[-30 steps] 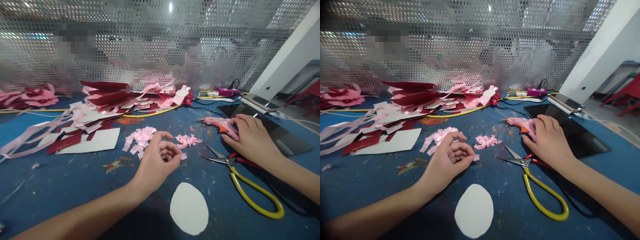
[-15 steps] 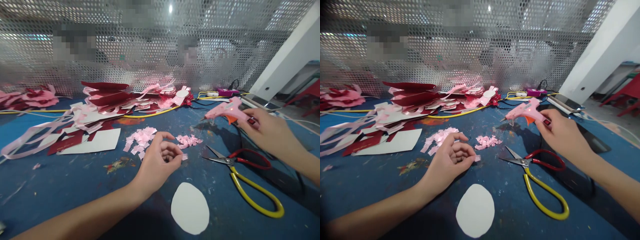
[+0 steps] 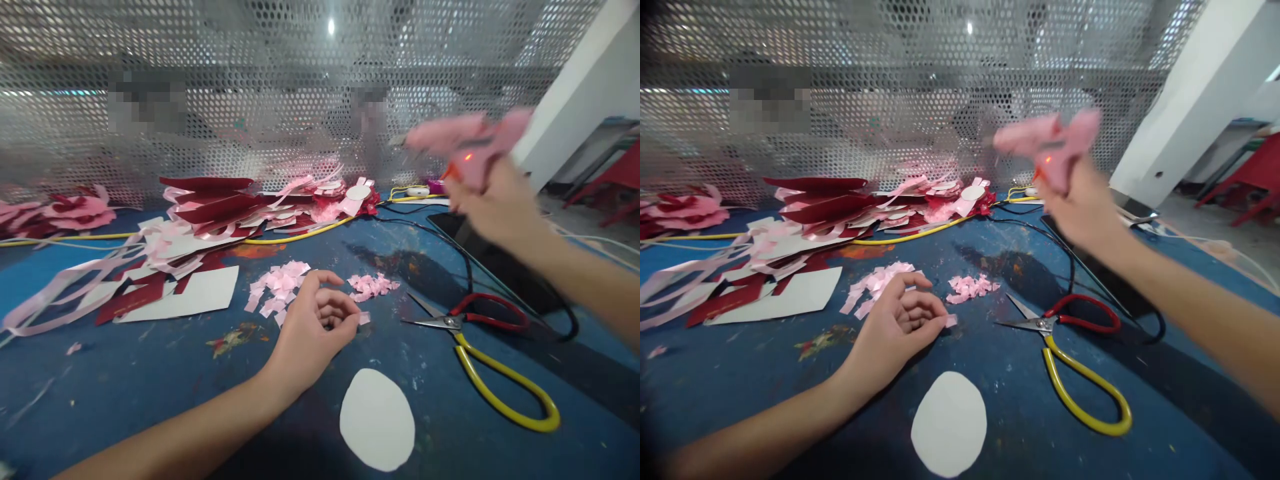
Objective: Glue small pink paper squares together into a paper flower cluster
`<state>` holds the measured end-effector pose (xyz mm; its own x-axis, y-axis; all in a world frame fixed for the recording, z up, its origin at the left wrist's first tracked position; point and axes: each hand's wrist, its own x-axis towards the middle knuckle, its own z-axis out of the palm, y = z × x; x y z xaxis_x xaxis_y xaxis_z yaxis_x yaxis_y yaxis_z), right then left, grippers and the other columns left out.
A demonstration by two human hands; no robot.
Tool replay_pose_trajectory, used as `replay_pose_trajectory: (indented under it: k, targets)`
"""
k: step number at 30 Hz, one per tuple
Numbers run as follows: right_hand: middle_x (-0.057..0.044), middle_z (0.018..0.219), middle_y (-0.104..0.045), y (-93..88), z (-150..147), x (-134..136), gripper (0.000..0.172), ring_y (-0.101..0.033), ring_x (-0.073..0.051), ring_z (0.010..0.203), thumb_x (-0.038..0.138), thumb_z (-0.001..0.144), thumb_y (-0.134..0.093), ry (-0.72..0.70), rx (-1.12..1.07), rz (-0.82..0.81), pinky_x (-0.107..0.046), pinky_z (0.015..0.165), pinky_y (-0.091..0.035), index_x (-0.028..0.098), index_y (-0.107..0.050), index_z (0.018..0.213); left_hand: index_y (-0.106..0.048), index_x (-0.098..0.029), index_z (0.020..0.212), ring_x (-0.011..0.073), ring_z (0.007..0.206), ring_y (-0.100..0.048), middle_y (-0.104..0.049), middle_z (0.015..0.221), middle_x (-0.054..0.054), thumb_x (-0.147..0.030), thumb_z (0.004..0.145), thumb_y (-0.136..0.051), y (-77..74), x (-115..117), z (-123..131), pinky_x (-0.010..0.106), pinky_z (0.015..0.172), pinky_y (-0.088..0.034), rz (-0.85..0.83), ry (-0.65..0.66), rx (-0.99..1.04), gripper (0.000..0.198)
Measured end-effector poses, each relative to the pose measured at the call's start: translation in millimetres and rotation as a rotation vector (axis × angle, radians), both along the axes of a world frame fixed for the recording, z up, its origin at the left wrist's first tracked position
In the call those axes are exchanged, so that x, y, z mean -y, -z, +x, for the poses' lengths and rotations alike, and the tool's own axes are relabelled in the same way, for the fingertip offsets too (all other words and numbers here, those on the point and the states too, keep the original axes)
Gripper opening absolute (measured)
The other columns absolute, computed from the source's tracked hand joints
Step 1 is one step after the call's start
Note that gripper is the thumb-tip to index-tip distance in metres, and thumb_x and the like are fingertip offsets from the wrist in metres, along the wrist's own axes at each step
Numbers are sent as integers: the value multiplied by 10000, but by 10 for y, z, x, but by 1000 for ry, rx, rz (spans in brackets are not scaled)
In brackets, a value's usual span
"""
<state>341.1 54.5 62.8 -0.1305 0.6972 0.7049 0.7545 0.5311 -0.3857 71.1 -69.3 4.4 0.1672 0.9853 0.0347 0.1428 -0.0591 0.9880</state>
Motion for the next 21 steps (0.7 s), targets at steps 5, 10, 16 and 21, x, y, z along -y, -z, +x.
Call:
replay_pose_trajectory:
  k: [5,10,16,21]
  targets:
    - [-108,963,-633,601,-323,0,184,-608,-260,879,286,833,-523,-101,149,-177,-397,766,-474,184,-532,987,-365,-243,982,70,595,-527,-628,763,-47,-141,762,-623,-2,-5,5,209,591,-432,-18,3,16,354]
    - [-92,855,-617,796,-245,-98,185,-595,-259,788,334,787,-569,-61,160,-237,-391,714,-471,186,-532,892,-362,-236,977,69,597,-529,-622,747,-52,-139,750,-635,-33,-9,4,203,584,-426,-55,-13,25,368]
    - [-96,1005,-549,676,-235,30,396,-554,-243,898,402,746,-629,42,-169,37,-393,766,-463,190,-489,1049,-361,-227,961,75,597,-542,-628,732,-47,-138,731,-650,-76,-15,20,210,588,-427,-96,-39,38,380]
    - [-22,791,-537,348,-472,521,109,-523,-183,745,205,752,-616,-150,-331,324,-329,663,-435,228,-544,830,-362,-225,955,70,586,-539,-625,717,-52,-131,720,-654,-94,-25,37,208,589,-421,-113,-54,69,387]
